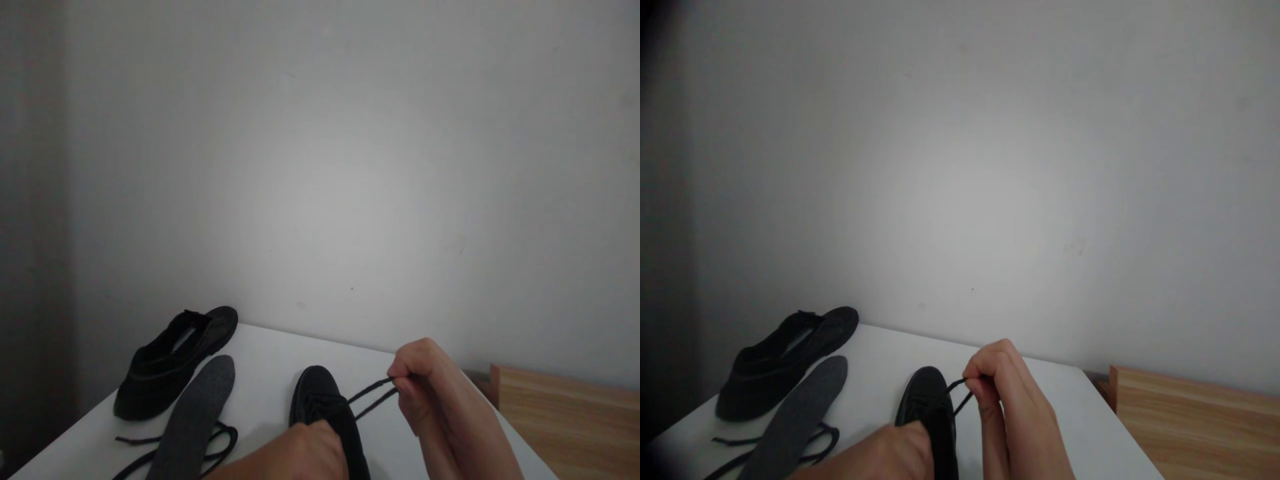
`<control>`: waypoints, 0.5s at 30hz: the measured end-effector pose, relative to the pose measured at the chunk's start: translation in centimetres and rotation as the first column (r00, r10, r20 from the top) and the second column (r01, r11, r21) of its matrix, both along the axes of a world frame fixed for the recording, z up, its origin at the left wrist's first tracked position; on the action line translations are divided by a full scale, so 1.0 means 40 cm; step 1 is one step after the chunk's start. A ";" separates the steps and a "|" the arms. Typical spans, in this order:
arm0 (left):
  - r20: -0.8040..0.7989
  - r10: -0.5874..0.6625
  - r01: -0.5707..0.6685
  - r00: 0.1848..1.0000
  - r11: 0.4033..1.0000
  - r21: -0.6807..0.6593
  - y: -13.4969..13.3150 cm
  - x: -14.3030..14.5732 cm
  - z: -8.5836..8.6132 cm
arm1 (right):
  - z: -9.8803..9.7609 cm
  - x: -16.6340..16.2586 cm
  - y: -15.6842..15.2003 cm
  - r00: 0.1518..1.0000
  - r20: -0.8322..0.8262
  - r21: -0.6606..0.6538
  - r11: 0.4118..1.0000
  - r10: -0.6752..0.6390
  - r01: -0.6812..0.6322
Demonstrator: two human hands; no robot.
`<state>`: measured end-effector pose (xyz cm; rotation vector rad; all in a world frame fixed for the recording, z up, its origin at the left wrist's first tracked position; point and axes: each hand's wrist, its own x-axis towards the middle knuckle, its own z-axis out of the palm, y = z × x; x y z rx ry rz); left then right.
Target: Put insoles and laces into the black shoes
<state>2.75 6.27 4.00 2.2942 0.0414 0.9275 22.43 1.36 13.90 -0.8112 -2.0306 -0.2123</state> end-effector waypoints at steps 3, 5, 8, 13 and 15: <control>0.229 0.357 -0.330 0.906 0.932 -0.150 -0.012 -0.022 0.003 | 0.000 -0.002 0.002 0.999 -0.037 -0.023 1.000 0.013 -0.014; 0.249 0.566 -0.524 0.786 0.823 -0.217 -0.020 -0.028 0.009 | -0.004 -0.007 0.005 0.995 -0.087 -0.033 0.998 0.047 -0.050; 0.136 0.546 -0.527 0.827 0.836 -0.152 -0.024 -0.020 0.015 | -0.015 -0.020 0.012 0.960 -0.258 -0.127 0.982 0.104 -0.140; 0.018 0.527 -0.501 0.850 0.818 -0.284 -0.023 -0.005 0.011 | -0.029 -0.040 0.030 0.796 -0.589 -0.252 0.904 0.141 -0.346; 0.000 0.545 -0.525 0.838 0.807 -0.271 -0.017 -0.008 0.001 | -0.032 -0.044 0.036 0.740 -0.660 -0.265 0.882 0.129 -0.389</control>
